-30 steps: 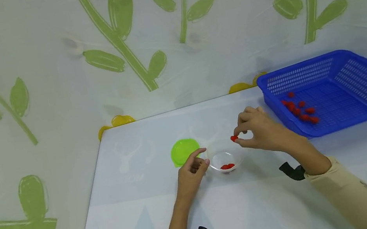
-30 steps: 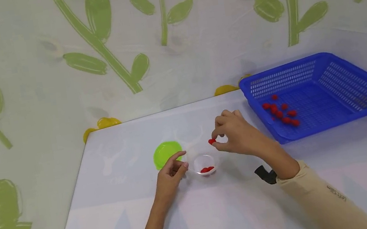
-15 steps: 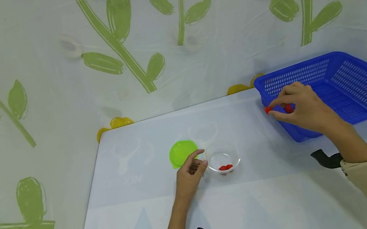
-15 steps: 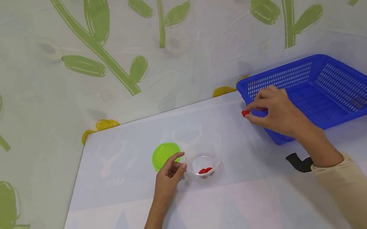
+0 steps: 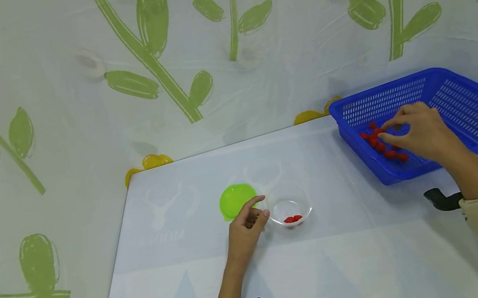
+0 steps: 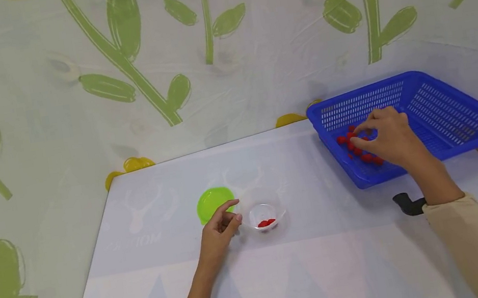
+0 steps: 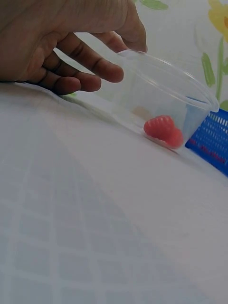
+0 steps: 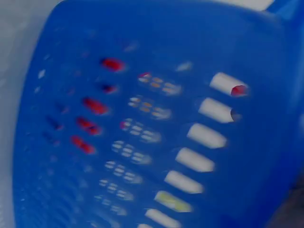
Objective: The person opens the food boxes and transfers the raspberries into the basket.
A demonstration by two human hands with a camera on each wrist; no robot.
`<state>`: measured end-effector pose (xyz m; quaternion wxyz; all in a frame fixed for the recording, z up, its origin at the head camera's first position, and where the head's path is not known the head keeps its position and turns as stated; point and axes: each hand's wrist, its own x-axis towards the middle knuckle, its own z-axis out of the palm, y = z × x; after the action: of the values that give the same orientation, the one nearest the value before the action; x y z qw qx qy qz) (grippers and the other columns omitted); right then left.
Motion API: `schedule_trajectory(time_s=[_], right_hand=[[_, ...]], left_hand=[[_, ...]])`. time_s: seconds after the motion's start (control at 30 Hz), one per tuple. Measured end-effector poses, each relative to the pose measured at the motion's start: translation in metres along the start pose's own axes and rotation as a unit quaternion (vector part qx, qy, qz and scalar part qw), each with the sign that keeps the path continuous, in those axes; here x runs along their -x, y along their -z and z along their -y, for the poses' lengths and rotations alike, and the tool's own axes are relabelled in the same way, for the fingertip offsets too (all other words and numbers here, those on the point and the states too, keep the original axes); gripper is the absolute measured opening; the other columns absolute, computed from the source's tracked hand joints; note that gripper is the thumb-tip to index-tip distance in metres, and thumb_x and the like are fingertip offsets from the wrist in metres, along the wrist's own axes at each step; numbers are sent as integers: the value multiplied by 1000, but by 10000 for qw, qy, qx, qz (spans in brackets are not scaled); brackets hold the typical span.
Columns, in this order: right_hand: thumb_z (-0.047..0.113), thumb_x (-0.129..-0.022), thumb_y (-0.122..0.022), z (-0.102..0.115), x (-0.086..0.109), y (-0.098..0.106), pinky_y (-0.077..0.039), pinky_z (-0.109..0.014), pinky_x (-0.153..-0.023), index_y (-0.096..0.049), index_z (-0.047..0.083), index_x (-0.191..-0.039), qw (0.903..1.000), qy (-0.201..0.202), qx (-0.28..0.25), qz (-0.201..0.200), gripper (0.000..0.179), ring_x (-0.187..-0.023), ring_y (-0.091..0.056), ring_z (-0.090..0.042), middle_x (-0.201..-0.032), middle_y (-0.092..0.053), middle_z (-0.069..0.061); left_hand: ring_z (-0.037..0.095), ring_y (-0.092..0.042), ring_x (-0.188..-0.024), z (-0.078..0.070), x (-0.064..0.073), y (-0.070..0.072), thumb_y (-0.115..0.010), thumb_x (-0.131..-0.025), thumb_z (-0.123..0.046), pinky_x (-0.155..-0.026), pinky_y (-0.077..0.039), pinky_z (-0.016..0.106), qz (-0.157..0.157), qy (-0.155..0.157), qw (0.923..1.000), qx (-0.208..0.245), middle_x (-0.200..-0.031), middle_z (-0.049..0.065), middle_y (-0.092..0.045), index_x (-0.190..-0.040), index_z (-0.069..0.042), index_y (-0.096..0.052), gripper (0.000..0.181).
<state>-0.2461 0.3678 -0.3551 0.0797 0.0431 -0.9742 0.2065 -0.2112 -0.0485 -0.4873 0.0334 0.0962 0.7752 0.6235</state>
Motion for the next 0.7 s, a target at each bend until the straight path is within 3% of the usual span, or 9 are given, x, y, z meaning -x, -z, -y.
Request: schedule_trajectory(time_s=[0.23, 0.4, 0.7], right_hand=[[21, -89, -74, -21, -8, -12, -27, -56, -75, -74, -3, -102, 9951, -17, 739, 657, 27, -102, -43, -48, -100, -56, -23], [22, -89, -74, -30, -14, -20, -28, -53, -74, -75, -2, -102, 9900, -104, 873, 1104, 28, -101, -45, -46, -101, -60, -21], [20, -87, -76, -32, -22, -29, -31, -55, -76, -76, -3, -94, 9805, -70, 1177, 1569, 24, -94, -50, -40, -93, -64, -16]], left_hand=[[15, -57, -71, 3, -1, 0, -69, -94, -41, -65, -47, 24, 2, -14, 10000, -23, -88, -3, -65, -128, -37, -65, 34], [16, -57, -71, 3, -1, -1, -70, -94, -40, -65, -47, 24, 25, -5, 10000, 40, -88, -3, -65, -128, -38, -64, 34], [16, -57, -71, 2, -1, -1, -69, -95, -40, -66, -47, 24, 13, -19, 10000, 12, -88, -3, -65, -128, -37, -64, 34]])
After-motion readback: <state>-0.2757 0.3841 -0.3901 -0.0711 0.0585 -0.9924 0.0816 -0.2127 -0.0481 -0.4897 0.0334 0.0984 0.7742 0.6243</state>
